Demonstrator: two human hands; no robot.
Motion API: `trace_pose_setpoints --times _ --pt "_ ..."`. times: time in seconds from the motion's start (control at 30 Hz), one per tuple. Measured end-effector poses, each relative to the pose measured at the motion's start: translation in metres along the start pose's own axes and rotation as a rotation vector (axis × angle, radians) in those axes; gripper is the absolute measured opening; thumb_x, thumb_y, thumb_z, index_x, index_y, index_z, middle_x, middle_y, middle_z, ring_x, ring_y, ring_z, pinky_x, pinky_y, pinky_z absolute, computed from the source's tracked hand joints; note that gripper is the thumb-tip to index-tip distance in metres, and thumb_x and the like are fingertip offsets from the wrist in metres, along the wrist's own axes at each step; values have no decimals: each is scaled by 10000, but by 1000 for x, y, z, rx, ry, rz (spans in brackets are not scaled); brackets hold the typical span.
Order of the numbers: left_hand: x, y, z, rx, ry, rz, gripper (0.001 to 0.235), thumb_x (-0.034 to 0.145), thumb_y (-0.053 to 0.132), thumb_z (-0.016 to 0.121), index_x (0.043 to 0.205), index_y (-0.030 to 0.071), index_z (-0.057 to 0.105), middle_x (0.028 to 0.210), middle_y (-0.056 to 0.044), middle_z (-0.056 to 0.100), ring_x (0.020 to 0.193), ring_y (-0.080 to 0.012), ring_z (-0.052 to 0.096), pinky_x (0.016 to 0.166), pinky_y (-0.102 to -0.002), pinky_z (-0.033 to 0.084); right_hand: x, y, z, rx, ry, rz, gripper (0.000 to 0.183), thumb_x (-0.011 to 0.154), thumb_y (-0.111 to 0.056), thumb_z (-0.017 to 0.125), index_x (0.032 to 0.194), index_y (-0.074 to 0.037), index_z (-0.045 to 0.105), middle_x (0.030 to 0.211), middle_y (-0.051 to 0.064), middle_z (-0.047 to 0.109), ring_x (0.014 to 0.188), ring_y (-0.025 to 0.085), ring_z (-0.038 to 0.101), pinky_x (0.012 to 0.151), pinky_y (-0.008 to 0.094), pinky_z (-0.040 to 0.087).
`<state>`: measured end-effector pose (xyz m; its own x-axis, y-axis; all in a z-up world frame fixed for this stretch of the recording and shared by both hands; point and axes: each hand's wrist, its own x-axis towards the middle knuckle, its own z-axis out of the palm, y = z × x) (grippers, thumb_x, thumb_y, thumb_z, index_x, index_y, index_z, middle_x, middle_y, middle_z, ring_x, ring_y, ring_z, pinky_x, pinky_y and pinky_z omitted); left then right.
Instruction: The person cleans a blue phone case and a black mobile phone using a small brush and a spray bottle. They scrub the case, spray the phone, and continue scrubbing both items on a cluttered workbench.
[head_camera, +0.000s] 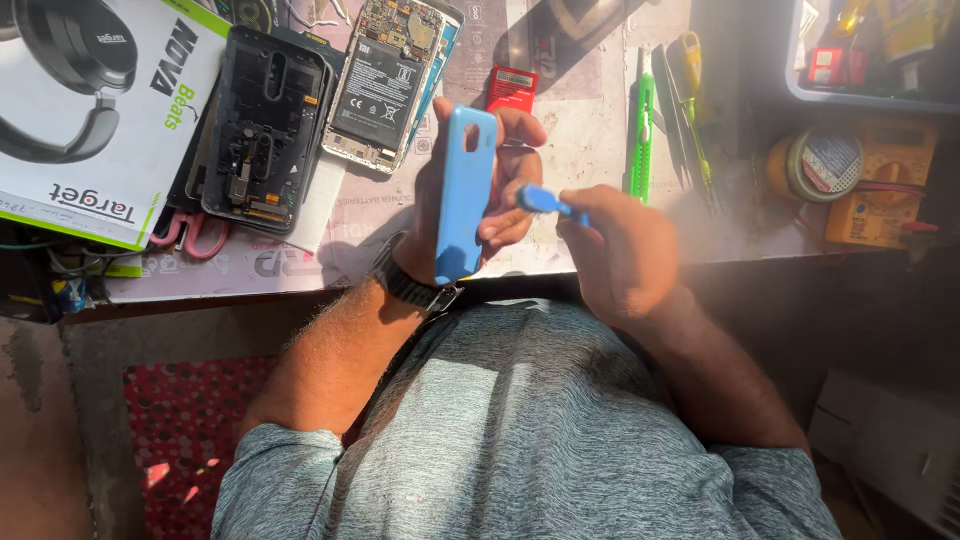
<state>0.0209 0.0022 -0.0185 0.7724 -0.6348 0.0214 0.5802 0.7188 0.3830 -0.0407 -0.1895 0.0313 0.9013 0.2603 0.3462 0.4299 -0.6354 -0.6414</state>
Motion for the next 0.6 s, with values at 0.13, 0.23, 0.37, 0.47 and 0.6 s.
trace_pose_setpoints --times 0.13,0.23,0.37,0.47,0.6 --pt "-2 -2 16 152 -41 -23 860 1028 743 357 1304 -58 505 757 -22 491 544 -57 428 455 -177 360 11 -3 -2 -77 -38 -329 314 957 47 754 1244 -3 638 840 143 667 712 282 664 610 384 502" --pt "-5 -8 18 339 48 -55 881 999 759 329 1297 -48 514 759 -11 503 580 -52 435 503 -172 340 14 -12 -3 195 33 -120 312 978 23 734 1268 -22 628 907 144 642 765 266 696 651 367 565" --pt "3 -18 16 455 233 51 743 1020 694 410 1215 -11 535 700 39 483 550 -24 421 458 -169 330 10 -18 3 320 -73 -157 329 944 18 718 1259 -21 634 886 126 623 750 268 685 649 371 556" --pt "12 -18 11 595 354 316 520 1097 518 527 1185 7 561 767 51 521 628 -50 483 532 -206 405 -1 1 -5 36 -37 -178 284 958 -6 732 1226 1 640 844 126 645 701 239 651 608 341 502" --pt "11 -23 12 1336 410 404 251 1051 207 626 1221 35 557 862 -79 698 779 -209 708 690 -347 557 -11 34 -22 177 146 213 171 1076 -9 608 1243 18 635 901 103 724 685 155 650 617 292 522"
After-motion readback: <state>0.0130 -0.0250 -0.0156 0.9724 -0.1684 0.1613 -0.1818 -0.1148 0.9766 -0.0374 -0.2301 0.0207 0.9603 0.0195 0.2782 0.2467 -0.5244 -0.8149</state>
